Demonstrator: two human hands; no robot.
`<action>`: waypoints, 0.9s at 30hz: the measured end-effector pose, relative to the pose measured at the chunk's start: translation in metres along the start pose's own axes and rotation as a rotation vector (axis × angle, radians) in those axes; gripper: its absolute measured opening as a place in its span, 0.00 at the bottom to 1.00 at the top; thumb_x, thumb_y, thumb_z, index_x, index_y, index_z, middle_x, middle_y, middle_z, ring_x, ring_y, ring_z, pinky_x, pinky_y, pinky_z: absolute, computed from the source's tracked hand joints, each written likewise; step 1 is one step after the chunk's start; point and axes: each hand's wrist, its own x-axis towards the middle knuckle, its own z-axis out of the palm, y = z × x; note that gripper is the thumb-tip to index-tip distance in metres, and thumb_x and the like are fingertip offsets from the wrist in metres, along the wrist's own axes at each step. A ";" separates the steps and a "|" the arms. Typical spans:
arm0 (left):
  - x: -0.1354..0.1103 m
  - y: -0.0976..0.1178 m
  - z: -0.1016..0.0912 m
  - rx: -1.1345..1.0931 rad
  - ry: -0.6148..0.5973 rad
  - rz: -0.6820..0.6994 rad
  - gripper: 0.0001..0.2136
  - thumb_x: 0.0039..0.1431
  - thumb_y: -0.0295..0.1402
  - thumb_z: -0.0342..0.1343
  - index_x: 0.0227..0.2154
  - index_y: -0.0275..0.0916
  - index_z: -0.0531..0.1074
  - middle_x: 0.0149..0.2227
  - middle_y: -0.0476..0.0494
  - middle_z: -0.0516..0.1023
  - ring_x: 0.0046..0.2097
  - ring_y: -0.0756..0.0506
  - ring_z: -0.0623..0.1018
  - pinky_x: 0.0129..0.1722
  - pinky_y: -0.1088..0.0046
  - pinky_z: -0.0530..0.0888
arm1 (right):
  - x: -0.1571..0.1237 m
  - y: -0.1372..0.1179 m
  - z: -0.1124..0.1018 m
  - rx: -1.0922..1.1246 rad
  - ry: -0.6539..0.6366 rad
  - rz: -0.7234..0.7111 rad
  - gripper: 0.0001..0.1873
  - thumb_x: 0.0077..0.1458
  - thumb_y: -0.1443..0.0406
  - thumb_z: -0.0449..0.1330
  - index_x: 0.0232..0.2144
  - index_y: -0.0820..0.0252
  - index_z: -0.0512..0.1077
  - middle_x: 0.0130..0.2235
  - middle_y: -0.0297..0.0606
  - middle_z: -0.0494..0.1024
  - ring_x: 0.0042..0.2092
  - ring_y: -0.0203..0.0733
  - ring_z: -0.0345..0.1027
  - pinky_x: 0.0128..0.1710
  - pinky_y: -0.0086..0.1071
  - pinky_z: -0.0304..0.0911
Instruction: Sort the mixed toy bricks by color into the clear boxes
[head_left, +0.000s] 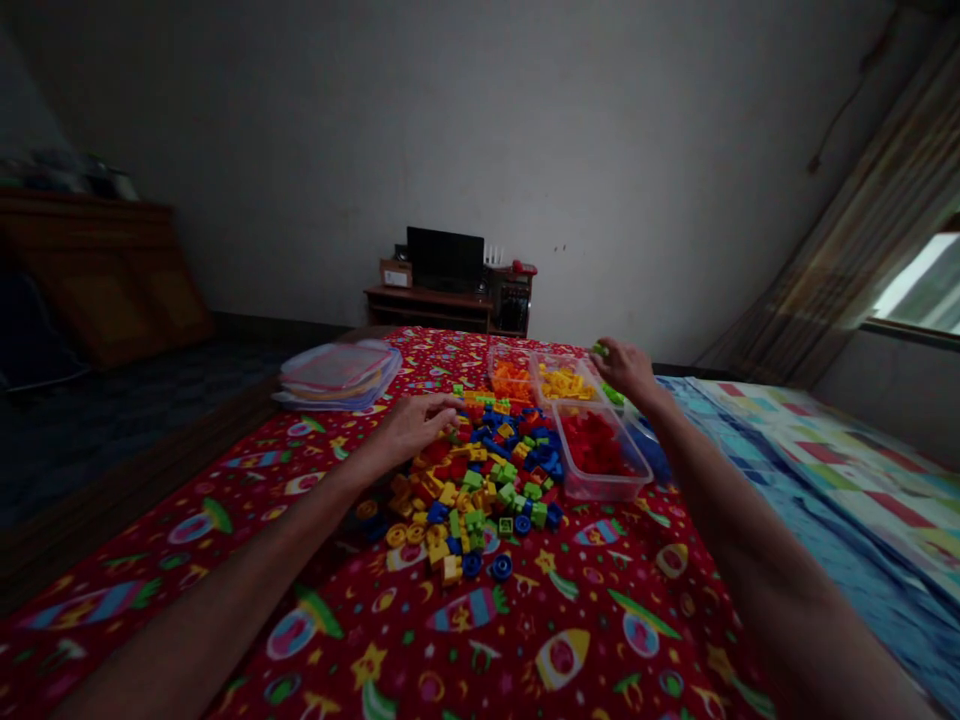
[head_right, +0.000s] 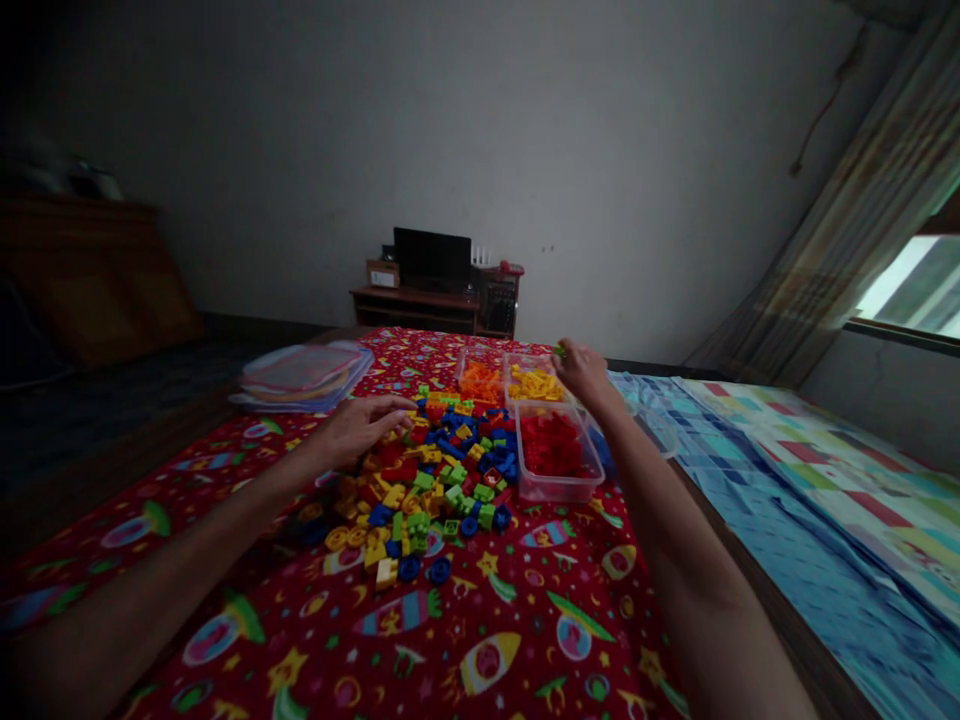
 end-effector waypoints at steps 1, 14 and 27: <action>0.001 -0.002 0.000 0.016 0.010 -0.005 0.19 0.52 0.41 0.49 0.40 0.36 0.76 0.31 0.44 0.81 0.33 0.43 0.79 0.36 0.68 0.75 | 0.009 0.010 0.000 -0.044 -0.030 0.051 0.20 0.61 0.59 0.50 0.51 0.62 0.68 0.44 0.53 0.76 0.43 0.50 0.70 0.37 0.35 0.59; 0.004 -0.019 0.005 0.324 -0.087 0.079 0.16 0.48 0.36 0.53 0.39 0.41 0.78 0.43 0.42 0.79 0.45 0.41 0.76 0.48 0.67 0.71 | -0.034 -0.067 0.013 0.259 -0.062 -0.357 0.14 0.60 0.64 0.50 0.41 0.62 0.74 0.35 0.43 0.78 0.33 0.38 0.68 0.32 0.28 0.55; 0.007 -0.028 0.008 0.410 -0.069 0.105 0.09 0.44 0.32 0.56 0.30 0.43 0.77 0.37 0.43 0.79 0.43 0.40 0.76 0.47 0.66 0.70 | -0.090 -0.161 0.033 0.334 -0.232 -0.607 0.12 0.57 0.69 0.52 0.40 0.61 0.73 0.38 0.45 0.78 0.37 0.41 0.69 0.33 0.29 0.56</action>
